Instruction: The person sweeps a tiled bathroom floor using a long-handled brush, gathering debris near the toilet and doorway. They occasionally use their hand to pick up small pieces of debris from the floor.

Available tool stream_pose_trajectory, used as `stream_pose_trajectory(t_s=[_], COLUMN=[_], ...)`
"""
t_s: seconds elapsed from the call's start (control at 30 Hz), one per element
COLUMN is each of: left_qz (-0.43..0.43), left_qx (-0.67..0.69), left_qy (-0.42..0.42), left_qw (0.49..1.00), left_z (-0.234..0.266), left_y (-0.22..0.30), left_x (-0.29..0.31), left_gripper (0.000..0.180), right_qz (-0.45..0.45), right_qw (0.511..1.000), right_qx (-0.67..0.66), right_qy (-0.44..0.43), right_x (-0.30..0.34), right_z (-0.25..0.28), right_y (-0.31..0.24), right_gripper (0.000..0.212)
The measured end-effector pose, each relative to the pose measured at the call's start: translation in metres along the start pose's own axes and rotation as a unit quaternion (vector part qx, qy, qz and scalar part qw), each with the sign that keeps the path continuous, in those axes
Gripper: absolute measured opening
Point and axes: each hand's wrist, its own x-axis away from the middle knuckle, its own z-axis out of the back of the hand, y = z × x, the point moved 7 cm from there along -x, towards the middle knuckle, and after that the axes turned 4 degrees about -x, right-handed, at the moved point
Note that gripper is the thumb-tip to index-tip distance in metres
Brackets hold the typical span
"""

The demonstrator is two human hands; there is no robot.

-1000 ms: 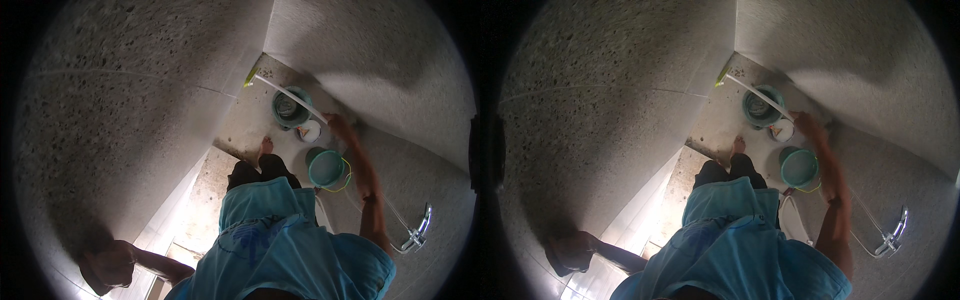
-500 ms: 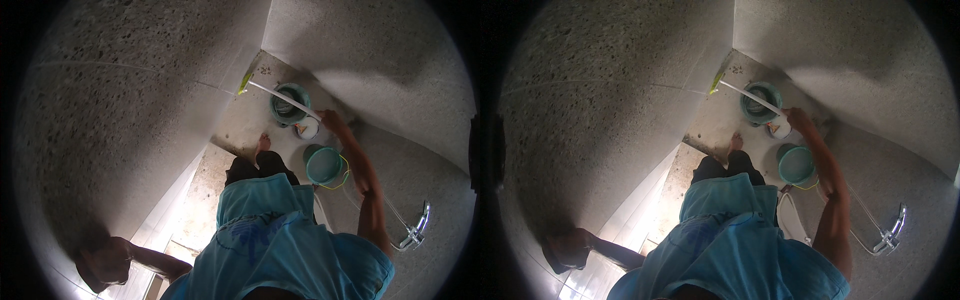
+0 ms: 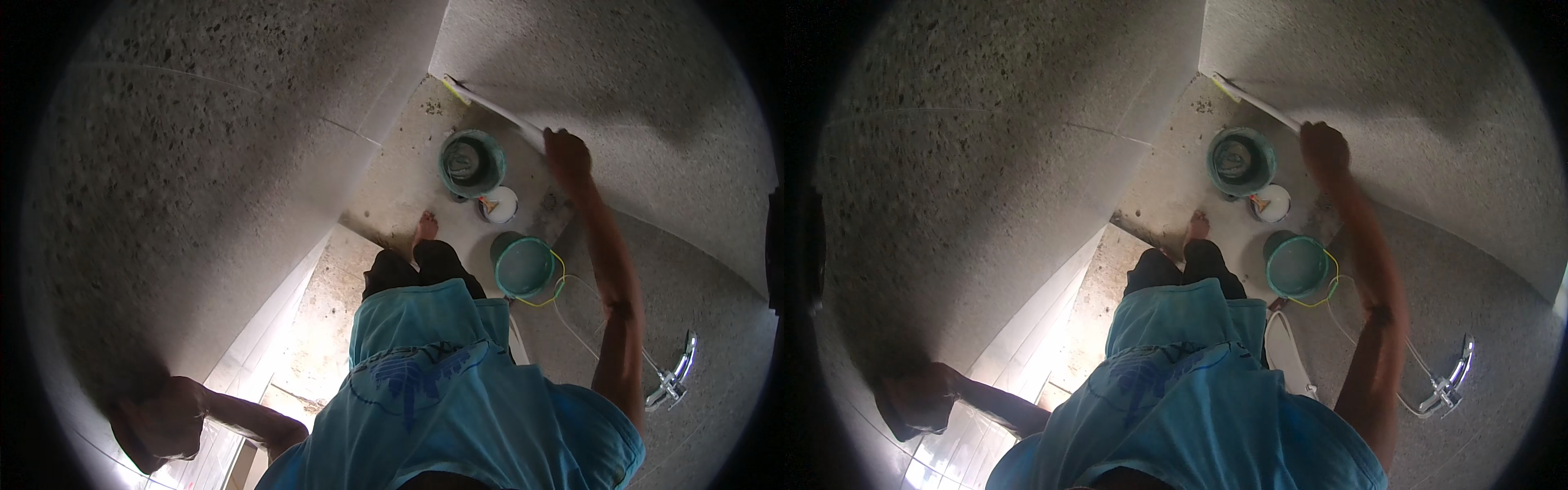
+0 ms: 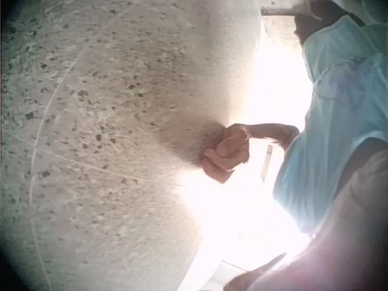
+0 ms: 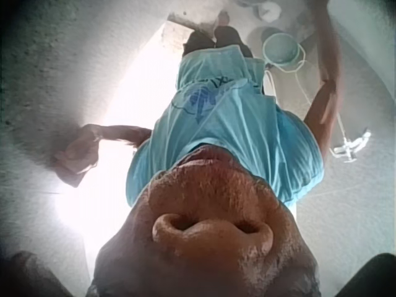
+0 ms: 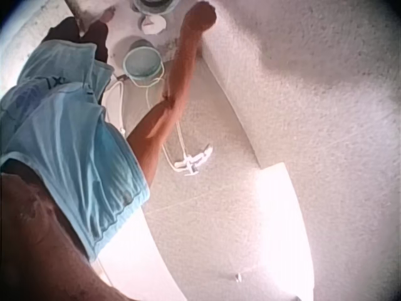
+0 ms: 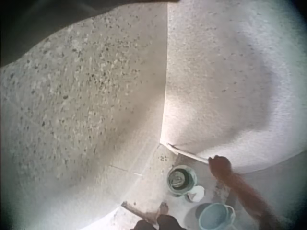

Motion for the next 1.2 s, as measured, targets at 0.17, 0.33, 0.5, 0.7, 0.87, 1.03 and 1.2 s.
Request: stream_pose_trajectory(t_s=[0.17,0.33,0.5,0.7,0.87,1.03,1.2], left_qz=[0.024,0.07,0.028,-0.015,0.076,0.165,0.203], left_qx=[0.005,0.015,0.079,0.131,0.166,0.222,0.331], left_qy=[-0.022,-0.06,-0.027,-0.006,-0.026,-0.036,-0.009], left_qw=[0.999,0.996,0.996,0.991,0.983,0.96,0.921], left_z=[0.001,0.014,0.004,0.003,-0.003,-0.006,0.002], left_y=[-0.005,-0.024,-0.029,-0.021,-0.016,-0.015,-0.023], left_x=[0.007,0.043,0.044,0.024,0.02,0.016,0.021], left_gripper=[0.034,0.034,0.035,0.029,0.022,0.016,0.012], right_qz=[0.05,0.156,0.182,0.192,0.109,0.128,0.171], right_qw=[0.993,0.975,0.966,0.95,0.978,0.989,0.983], right_qx=[-0.103,-0.152,-0.164,-0.203,-0.162,-0.071,-0.071], right_qy=[-0.027,-0.036,-0.082,-0.139,-0.068,-0.001,-0.02], right_x=[-0.028,0.004,0.045,0.101,0.144,0.126,0.128], right_z=[-0.051,-0.015,-0.003,-0.002,0.015,0.012,-0.028], right_y=[-0.065,-0.117,-0.127,-0.133,-0.119,-0.138,-0.216], right_gripper=[0.01,0.015,0.009,0.014,0.012,0.011,0.009])
